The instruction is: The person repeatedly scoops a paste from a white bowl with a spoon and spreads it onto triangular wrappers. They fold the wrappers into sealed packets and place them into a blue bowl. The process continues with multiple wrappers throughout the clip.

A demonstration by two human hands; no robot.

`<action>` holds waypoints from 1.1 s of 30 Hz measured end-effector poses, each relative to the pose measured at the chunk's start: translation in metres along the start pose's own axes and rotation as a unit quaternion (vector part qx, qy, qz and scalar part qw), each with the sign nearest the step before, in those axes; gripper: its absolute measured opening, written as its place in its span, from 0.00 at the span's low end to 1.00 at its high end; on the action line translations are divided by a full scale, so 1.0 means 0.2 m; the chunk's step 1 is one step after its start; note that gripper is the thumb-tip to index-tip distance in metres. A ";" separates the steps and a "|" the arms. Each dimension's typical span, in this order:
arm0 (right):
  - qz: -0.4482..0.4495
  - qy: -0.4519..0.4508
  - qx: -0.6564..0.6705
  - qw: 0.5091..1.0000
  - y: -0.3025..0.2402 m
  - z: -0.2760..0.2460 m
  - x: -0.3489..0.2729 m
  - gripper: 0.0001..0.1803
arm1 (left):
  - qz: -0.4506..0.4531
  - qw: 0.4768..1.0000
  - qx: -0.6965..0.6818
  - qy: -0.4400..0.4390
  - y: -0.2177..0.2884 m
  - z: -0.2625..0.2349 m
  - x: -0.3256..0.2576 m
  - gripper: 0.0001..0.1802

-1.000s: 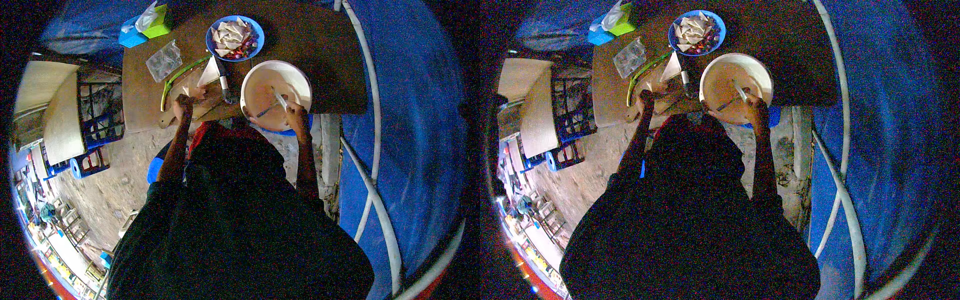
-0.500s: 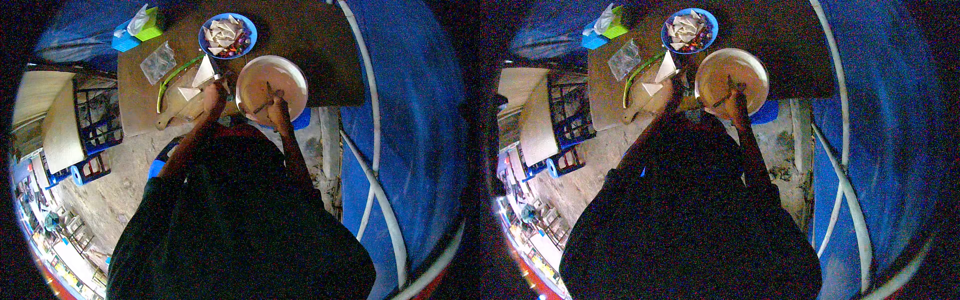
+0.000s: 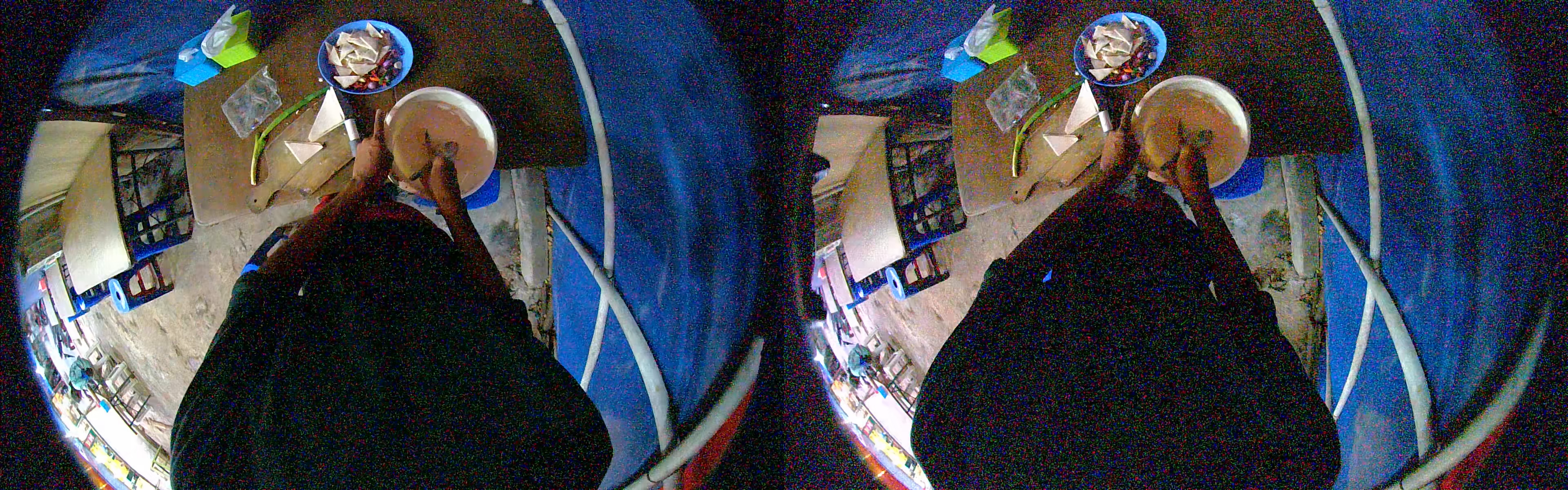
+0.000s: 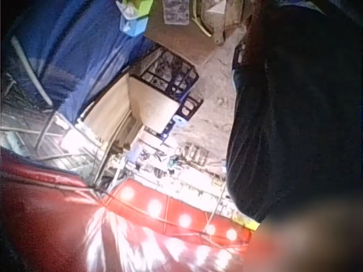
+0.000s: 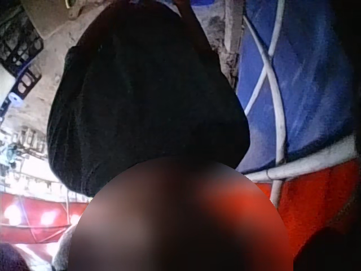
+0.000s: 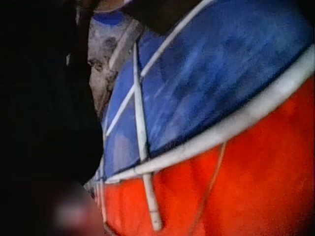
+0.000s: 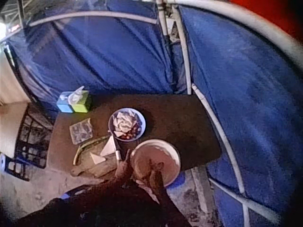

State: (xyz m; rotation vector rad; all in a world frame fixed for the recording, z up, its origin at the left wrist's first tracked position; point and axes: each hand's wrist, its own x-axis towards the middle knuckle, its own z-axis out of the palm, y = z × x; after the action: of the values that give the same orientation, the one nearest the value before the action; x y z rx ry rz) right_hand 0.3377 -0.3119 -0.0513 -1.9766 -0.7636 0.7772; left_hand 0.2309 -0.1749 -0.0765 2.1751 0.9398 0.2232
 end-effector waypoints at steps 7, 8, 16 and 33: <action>0.012 -0.054 0.066 0.996 0.01 0.01 0.00 0.29 | -0.003 1.000 0.015 0.004 -0.04 0.03 0.02 0.50; -0.006 -0.067 -0.043 0.997 0.04 0.00 0.01 0.28 | -0.004 1.000 0.015 0.005 -0.04 0.03 0.02 0.50; 0.027 -0.052 0.264 0.963 0.28 0.07 0.06 0.21 | -0.027 0.998 -0.022 0.056 -0.08 0.03 0.02 0.40; 0.017 -0.138 0.222 0.965 -0.43 -0.43 -0.29 0.22 | 0.117 0.843 -0.525 -0.014 0.02 -0.18 -0.02 0.22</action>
State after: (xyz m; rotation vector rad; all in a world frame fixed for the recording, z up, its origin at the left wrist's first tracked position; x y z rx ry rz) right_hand 0.3478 -0.3593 0.0746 -1.4988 -0.6468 1.1518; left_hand 0.2163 -0.1596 -0.0479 1.2307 0.3471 0.6493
